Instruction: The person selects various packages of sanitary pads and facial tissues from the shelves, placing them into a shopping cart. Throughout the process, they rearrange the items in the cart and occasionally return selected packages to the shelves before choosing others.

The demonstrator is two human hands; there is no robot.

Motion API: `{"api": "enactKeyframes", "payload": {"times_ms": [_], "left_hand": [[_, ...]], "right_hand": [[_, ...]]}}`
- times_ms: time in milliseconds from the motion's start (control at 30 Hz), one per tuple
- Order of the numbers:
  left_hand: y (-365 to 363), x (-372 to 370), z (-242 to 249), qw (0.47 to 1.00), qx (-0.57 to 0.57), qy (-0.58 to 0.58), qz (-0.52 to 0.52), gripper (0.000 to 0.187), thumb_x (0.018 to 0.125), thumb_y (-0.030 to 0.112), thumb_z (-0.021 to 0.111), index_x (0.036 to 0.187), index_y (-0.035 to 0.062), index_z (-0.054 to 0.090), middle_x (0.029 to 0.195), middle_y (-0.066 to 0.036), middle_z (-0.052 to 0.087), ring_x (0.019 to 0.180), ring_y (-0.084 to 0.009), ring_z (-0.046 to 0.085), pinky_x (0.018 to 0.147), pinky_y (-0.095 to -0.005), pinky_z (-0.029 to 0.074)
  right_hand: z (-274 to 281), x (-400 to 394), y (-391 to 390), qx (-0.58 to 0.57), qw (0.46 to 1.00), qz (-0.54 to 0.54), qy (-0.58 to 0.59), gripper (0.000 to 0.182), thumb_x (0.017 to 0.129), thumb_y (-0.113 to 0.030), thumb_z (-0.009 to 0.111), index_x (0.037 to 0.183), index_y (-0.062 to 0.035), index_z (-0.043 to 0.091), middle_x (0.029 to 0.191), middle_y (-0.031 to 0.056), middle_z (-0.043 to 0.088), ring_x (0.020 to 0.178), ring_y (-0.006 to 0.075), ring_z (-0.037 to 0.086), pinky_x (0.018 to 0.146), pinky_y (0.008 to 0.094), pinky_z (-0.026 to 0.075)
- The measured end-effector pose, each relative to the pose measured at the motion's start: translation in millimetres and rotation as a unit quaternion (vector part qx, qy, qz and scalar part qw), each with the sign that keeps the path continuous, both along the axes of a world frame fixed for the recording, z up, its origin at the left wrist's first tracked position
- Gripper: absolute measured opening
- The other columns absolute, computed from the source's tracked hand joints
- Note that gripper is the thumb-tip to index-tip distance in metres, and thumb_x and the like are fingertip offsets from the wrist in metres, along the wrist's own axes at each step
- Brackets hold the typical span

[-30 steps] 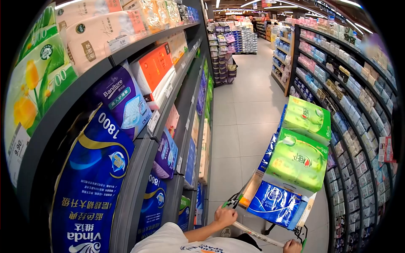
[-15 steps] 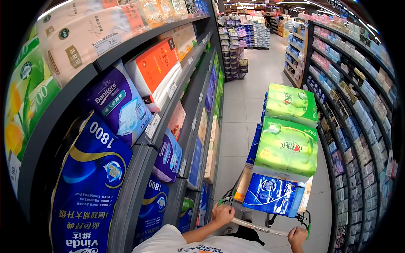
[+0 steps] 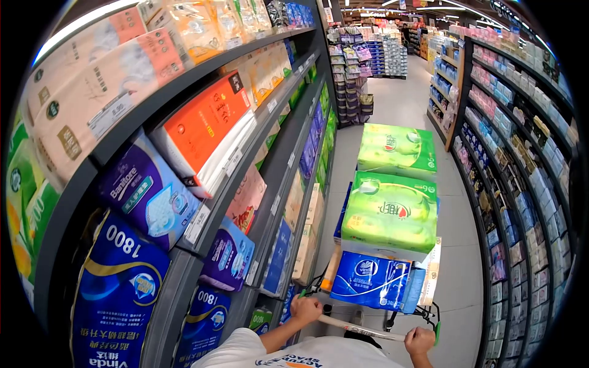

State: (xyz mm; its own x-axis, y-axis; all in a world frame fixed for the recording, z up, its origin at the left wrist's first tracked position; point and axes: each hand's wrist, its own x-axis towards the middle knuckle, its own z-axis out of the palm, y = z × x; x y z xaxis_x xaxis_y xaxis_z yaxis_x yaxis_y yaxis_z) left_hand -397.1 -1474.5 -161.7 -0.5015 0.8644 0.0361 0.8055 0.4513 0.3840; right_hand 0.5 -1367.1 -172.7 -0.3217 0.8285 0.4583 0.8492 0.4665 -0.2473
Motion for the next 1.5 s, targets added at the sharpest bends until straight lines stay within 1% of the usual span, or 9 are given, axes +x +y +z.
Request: {"api": "enactKeyframes", "payload": {"times_ms": [100, 333, 1033, 1133, 1200, 1300, 1400, 1467, 1500], "left_hand": [[32, -16, -2, 0.995, -0.089, -0.008, 0.04, 0.021, 0.075, 0.032, 0.063, 0.073, 0.0162, 0.076, 0.071, -0.011, 0.069, 0.072, -0.0282, 0.067, 0.092, -0.0404, 0.043], [111, -44, 12, 0.987, -0.127, -0.024, 0.091, 0.025, 0.076, 0.036, 0.064, 0.074, 0.0149, 0.076, 0.075, -0.013, 0.07, 0.076, -0.03, 0.068, 0.086, -0.0407, 0.043], [283, -125, 13, 0.988, -0.086, 0.025, 0.127, 0.028, 0.081, 0.034, 0.06, 0.074, 0.0098, 0.073, 0.076, -0.015, 0.07, 0.076, -0.0314, 0.067, 0.085, -0.0413, 0.045], [308, -140, 8, 0.99, -0.075, 0.026, 0.119, 0.025, 0.079, 0.031, 0.061, 0.073, 0.0095, 0.073, 0.076, -0.014, 0.07, 0.074, -0.0315, 0.067, 0.084, -0.0419, 0.044], [327, -152, -2, 0.991, -0.042, 0.057, 0.113, 0.024, 0.079, 0.029, 0.061, 0.073, 0.01, 0.074, 0.074, -0.014, 0.07, 0.073, -0.0313, 0.067, 0.082, -0.0422, 0.045], [354, -166, 5, 0.993, -0.056, 0.034, 0.098, 0.022, 0.079, 0.027, 0.061, 0.077, 0.0123, 0.076, 0.075, -0.014, 0.07, 0.074, -0.0304, 0.068, 0.081, -0.0412, 0.045], [383, -179, 14, 0.992, -0.066, 0.043, 0.094, 0.021, 0.079, 0.027, 0.06, 0.078, 0.0129, 0.076, 0.077, -0.014, 0.07, 0.076, -0.0301, 0.068, 0.083, -0.0405, 0.046], [403, -192, 3, 0.993, -0.071, 0.029, 0.09, 0.021, 0.079, 0.026, 0.06, 0.079, 0.0135, 0.076, 0.078, -0.015, 0.071, 0.077, -0.0308, 0.069, 0.085, -0.0404, 0.046], [411, -197, 1, 0.993, -0.077, 0.033, 0.087, 0.021, 0.079, 0.026, 0.059, 0.079, 0.0133, 0.076, 0.079, -0.015, 0.071, 0.077, -0.0312, 0.068, 0.084, -0.0405, 0.046]], "right_hand": [[9, -20, 33, -0.001, 1.0, 0.004, 0.011, 0.025, 0.068, -0.016, 0.061, 0.048, -0.0073, 0.049, 0.049, 0.0147, 0.049, 0.046, 0.0344, 0.049, 0.049, 0.0459, 0.035], [5, -55, 106, -0.022, 0.999, 0.015, 0.026, 0.025, 0.071, -0.017, 0.061, 0.049, -0.0062, 0.055, 0.05, 0.0148, 0.053, 0.047, 0.0336, 0.05, 0.052, 0.0449, 0.037], [13, -145, 269, 0.001, 1.0, 0.011, 0.02, 0.028, 0.076, -0.018, 0.06, 0.051, -0.0061, 0.055, 0.05, 0.0154, 0.053, 0.045, 0.0337, 0.051, 0.051, 0.0452, 0.039], [24, -159, 297, -0.16, 0.983, -0.042, -0.079, 0.036, 0.08, -0.032, 0.054, 0.06, -0.0048, 0.066, 0.058, 0.0174, 0.061, 0.054, 0.0339, 0.059, 0.06, 0.0451, 0.045], [29, -166, 324, -0.349, 0.921, -0.035, -0.17, 0.044, 0.082, -0.043, 0.048, 0.072, -0.0079, 0.073, 0.068, 0.0182, 0.066, 0.065, 0.0338, 0.065, 0.064, 0.0436, 0.05], [44, -179, 361, -0.481, 0.851, 0.003, -0.209, 0.049, 0.082, -0.049, 0.044, 0.078, -0.011, 0.075, 0.075, 0.0165, 0.069, 0.07, 0.0314, 0.068, 0.07, 0.0447, 0.051], [44, -195, 395, -0.594, 0.782, 0.029, -0.186, 0.046, 0.084, -0.045, 0.045, 0.082, -0.0096, 0.074, 0.077, 0.0161, 0.068, 0.067, 0.0299, 0.067, 0.066, 0.0439, 0.052], [4, -187, 421, -0.616, 0.759, 0.135, -0.161, 0.056, 0.084, -0.048, 0.04, 0.087, -0.0021, 0.071, 0.07, 0.014, 0.065, 0.062, 0.0285, 0.063, 0.061, 0.041, 0.052], [2, -189, 427, -0.635, 0.749, 0.116, -0.153, 0.057, 0.085, -0.048, 0.04, 0.086, 0.0006, 0.069, 0.068, 0.0147, 0.064, 0.06, 0.0282, 0.062, 0.057, 0.0406, 0.052]]}}
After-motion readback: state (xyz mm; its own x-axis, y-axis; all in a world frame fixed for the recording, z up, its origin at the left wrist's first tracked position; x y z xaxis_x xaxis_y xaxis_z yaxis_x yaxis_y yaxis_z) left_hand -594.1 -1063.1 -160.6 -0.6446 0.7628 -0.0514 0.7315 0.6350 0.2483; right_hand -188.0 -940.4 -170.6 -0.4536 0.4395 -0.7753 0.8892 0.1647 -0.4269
